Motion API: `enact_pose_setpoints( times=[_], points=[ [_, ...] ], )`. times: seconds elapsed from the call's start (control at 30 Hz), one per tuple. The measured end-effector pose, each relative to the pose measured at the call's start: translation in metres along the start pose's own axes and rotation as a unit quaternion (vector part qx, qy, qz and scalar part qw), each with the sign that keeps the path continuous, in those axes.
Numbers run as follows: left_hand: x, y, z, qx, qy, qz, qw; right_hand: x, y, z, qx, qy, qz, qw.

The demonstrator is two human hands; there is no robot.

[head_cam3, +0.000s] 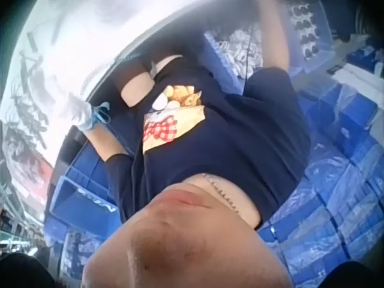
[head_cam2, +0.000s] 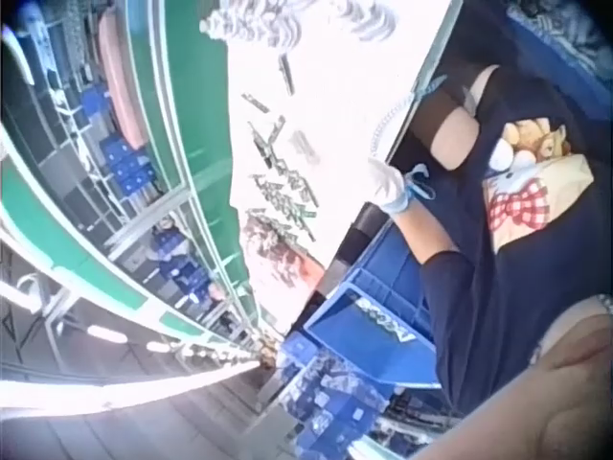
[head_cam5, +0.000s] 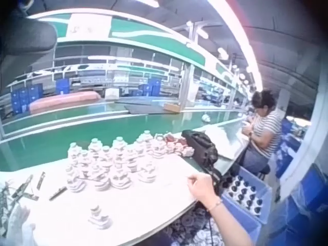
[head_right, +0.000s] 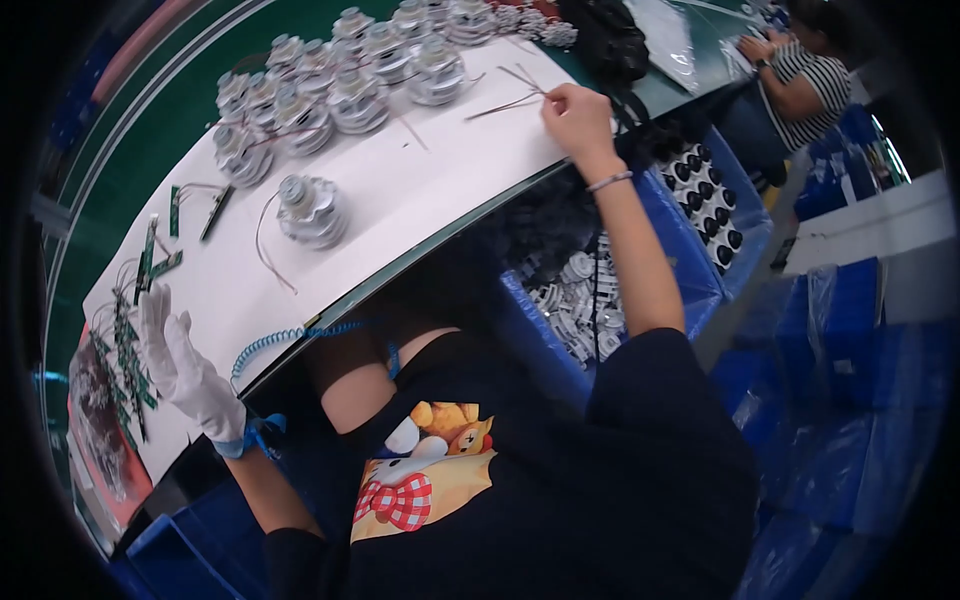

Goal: The person connects wires from small motor units to PCB boards by hand.

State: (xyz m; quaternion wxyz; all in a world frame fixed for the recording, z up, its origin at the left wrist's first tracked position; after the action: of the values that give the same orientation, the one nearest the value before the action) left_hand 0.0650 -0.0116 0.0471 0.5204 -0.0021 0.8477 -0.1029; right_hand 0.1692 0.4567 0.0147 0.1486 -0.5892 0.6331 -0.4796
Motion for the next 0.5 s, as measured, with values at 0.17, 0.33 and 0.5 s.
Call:
enact_pose_setpoints(
  times=[0.17,0.33,0.5],
  points=[
    [0.000,0.021,0.009,0.037,-0.005,0.015,0.999,0.073,-0.014,0.026,0.010,-0.012,-0.078,0.997],
    [-0.030,0.054,0.011,0.165,0.028,0.047,0.985,0.164,-0.022,0.054,0.026,-0.174,-0.142,0.974],
    [-0.043,0.102,0.013,0.291,-0.013,0.007,0.957,0.202,-0.032,0.070,0.019,-0.340,-0.131,0.931]
  ],
)
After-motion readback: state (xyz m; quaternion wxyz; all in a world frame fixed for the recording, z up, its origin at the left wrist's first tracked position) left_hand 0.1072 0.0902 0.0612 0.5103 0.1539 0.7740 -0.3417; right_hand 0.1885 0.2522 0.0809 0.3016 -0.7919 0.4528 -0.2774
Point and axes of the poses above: each hand's wrist, its own z-axis away from the middle knuckle, its own y-axis out of the palm, x = y × z, the point moved 5 cm from there along -z, towards the middle knuckle, and after that the axes turned 12 degrees about x, right-handed, at the moved point
